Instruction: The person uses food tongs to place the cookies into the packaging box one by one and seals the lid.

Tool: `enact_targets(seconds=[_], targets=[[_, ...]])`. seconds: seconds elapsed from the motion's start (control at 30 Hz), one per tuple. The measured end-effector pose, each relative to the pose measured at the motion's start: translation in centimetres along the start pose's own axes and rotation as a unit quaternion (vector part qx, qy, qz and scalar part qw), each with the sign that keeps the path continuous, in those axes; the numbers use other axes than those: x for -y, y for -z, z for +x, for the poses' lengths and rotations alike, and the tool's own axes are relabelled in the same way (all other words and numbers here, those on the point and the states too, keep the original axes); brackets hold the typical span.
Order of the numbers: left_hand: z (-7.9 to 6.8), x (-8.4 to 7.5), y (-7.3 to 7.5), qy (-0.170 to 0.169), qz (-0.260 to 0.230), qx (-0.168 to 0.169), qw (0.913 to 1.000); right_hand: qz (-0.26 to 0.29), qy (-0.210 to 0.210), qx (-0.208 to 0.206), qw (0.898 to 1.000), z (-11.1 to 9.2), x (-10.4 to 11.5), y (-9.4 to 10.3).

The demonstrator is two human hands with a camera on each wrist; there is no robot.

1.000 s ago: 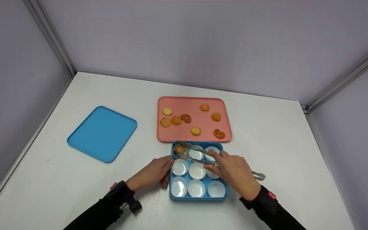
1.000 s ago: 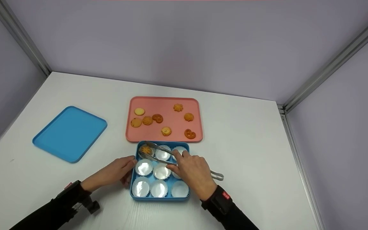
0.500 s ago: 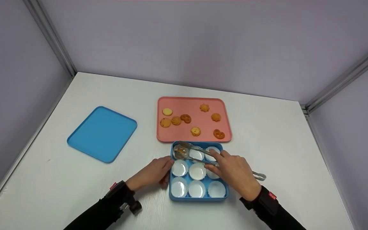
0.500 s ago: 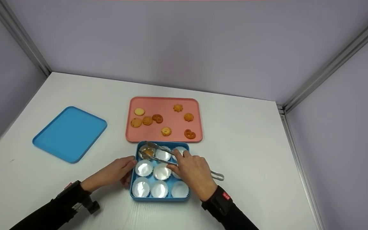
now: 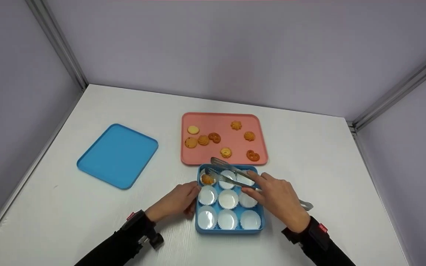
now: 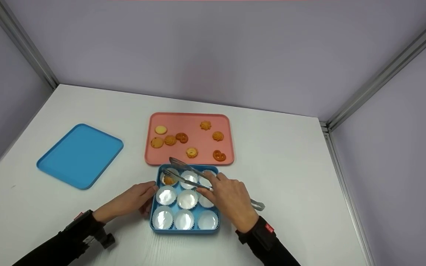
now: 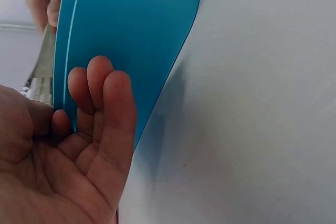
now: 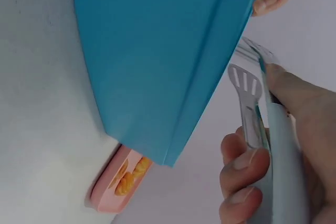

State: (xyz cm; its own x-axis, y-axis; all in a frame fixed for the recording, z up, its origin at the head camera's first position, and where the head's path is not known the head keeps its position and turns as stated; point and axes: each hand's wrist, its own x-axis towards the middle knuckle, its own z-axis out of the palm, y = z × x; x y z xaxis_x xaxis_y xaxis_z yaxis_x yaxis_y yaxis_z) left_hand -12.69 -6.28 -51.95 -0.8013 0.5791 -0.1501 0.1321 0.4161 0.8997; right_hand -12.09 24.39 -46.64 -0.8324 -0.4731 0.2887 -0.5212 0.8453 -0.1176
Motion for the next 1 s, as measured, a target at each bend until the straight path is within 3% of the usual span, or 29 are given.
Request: enact_targets(seconds=[0.3, 0.6, 1.0], targets=[[-0.2, -0.2, 0.0, 0.007, -0.004, -0.004, 1.0000, 0.029, -0.052, -0.024, 0.998, 1.1, -3.0, 0.1], [-0.4, -0.2, -0.1, 0.004, -0.007, -0.008, 0.9999, 0.007, -0.112, 0.032, 0.993, 2.5, -5.2, -0.9], [-0.1, 0.2, 0.0, 0.001, 0.003, 0.002, 1.0000, 0.012, -0.106, 0.055, 0.993, 4.8, -7.3, -1.5]])
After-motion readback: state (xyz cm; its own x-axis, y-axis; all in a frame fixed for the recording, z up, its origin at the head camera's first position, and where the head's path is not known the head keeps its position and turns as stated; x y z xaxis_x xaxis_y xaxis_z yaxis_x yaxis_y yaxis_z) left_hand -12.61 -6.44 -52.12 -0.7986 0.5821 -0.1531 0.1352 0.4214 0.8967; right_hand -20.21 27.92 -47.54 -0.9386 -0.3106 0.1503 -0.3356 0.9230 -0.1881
